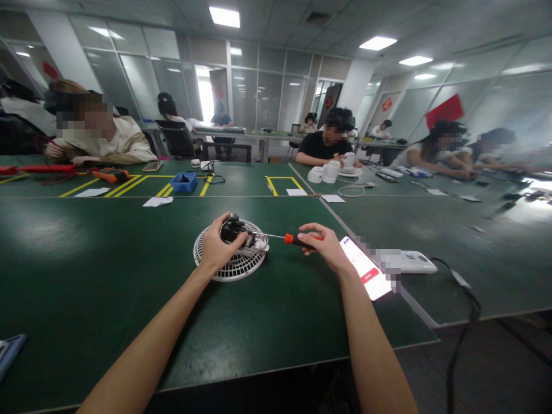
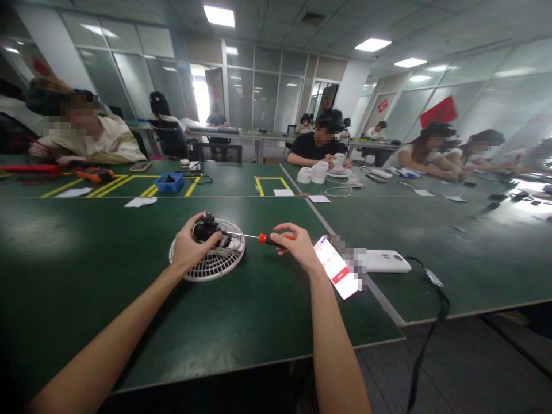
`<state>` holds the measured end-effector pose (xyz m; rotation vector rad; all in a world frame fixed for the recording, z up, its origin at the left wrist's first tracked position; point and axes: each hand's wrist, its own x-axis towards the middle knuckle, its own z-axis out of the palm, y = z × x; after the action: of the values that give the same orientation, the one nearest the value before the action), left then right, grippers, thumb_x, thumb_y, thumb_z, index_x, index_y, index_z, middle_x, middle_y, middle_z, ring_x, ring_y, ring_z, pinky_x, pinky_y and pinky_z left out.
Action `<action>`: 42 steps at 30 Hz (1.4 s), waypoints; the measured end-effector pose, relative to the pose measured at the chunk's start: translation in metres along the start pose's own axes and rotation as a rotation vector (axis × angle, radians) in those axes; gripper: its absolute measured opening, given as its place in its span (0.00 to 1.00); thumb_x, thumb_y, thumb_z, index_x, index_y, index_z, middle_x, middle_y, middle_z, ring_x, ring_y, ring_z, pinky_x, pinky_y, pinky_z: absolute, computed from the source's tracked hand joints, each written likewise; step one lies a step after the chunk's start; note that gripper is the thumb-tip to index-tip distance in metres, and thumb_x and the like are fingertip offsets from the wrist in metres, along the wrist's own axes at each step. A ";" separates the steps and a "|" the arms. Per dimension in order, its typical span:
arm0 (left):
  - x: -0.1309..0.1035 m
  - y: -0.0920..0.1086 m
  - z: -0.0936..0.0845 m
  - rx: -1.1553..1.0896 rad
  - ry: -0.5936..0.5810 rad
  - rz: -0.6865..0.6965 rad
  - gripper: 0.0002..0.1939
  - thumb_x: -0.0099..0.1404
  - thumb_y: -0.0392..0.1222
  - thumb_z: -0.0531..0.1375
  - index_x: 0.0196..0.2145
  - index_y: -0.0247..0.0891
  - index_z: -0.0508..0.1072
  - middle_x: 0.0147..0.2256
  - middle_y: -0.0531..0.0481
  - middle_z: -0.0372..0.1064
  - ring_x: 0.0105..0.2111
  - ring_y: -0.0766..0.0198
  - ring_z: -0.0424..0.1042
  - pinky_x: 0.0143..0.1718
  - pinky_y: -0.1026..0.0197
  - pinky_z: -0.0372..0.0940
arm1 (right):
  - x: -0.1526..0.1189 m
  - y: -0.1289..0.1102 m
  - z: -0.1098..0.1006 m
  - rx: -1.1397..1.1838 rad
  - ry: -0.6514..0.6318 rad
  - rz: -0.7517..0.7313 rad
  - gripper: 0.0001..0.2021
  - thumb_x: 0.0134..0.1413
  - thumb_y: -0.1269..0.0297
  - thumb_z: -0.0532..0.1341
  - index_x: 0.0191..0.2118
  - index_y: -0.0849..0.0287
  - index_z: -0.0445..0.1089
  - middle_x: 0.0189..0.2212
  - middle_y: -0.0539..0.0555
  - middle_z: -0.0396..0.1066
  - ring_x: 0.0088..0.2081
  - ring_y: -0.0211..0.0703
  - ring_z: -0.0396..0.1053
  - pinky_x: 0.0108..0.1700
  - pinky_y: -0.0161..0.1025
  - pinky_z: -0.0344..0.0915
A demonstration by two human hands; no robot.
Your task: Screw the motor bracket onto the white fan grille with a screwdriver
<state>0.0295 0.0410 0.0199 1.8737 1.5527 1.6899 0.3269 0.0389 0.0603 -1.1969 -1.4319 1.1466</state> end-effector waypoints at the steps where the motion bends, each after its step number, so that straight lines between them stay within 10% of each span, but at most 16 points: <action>1: 0.000 0.000 0.000 -0.001 -0.001 0.001 0.34 0.57 0.53 0.69 0.58 0.37 0.71 0.56 0.38 0.73 0.56 0.46 0.74 0.62 0.40 0.66 | 0.000 0.000 0.000 0.002 -0.001 -0.001 0.24 0.40 0.50 0.76 0.41 0.57 0.73 0.26 0.51 0.76 0.25 0.39 0.72 0.28 0.38 0.72; 14: 0.000 -0.003 0.000 0.022 -0.007 0.008 0.35 0.57 0.52 0.70 0.59 0.38 0.70 0.56 0.39 0.73 0.55 0.47 0.74 0.61 0.42 0.67 | 0.001 0.005 -0.007 -0.091 -0.012 -0.244 0.23 0.34 0.60 0.79 0.41 0.54 0.77 0.39 0.52 0.78 0.44 0.49 0.75 0.54 0.50 0.69; 19: 0.000 -0.002 0.001 0.027 0.009 0.007 0.34 0.57 0.51 0.70 0.59 0.39 0.70 0.56 0.40 0.73 0.55 0.48 0.74 0.61 0.43 0.68 | 0.001 0.005 -0.004 0.006 -0.085 -0.122 0.21 0.48 0.47 0.73 0.43 0.55 0.75 0.38 0.55 0.78 0.38 0.47 0.76 0.36 0.42 0.75; 23: 0.000 0.001 0.002 0.009 0.019 -0.003 0.34 0.57 0.52 0.69 0.58 0.37 0.71 0.56 0.39 0.73 0.56 0.48 0.74 0.62 0.43 0.67 | 0.001 0.007 -0.003 -0.015 -0.146 0.015 0.24 0.59 0.39 0.61 0.46 0.56 0.73 0.28 0.54 0.76 0.21 0.40 0.69 0.17 0.34 0.60; 34: -0.001 0.000 0.000 0.008 0.008 0.015 0.35 0.57 0.53 0.70 0.58 0.38 0.71 0.56 0.39 0.73 0.56 0.47 0.74 0.61 0.42 0.67 | -0.005 -0.002 -0.004 -0.022 -0.062 -0.184 0.22 0.40 0.58 0.77 0.43 0.54 0.76 0.42 0.55 0.78 0.44 0.49 0.76 0.41 0.42 0.75; 42: -0.001 -0.002 0.001 0.017 0.004 0.019 0.35 0.57 0.53 0.70 0.59 0.38 0.70 0.56 0.39 0.73 0.56 0.48 0.73 0.61 0.42 0.67 | -0.004 0.001 -0.003 -0.052 -0.119 -0.078 0.18 0.51 0.48 0.71 0.39 0.57 0.74 0.22 0.47 0.69 0.19 0.35 0.63 0.18 0.32 0.54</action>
<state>0.0296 0.0420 0.0178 1.8997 1.5606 1.6950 0.3308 0.0355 0.0592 -1.1141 -1.5936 1.1491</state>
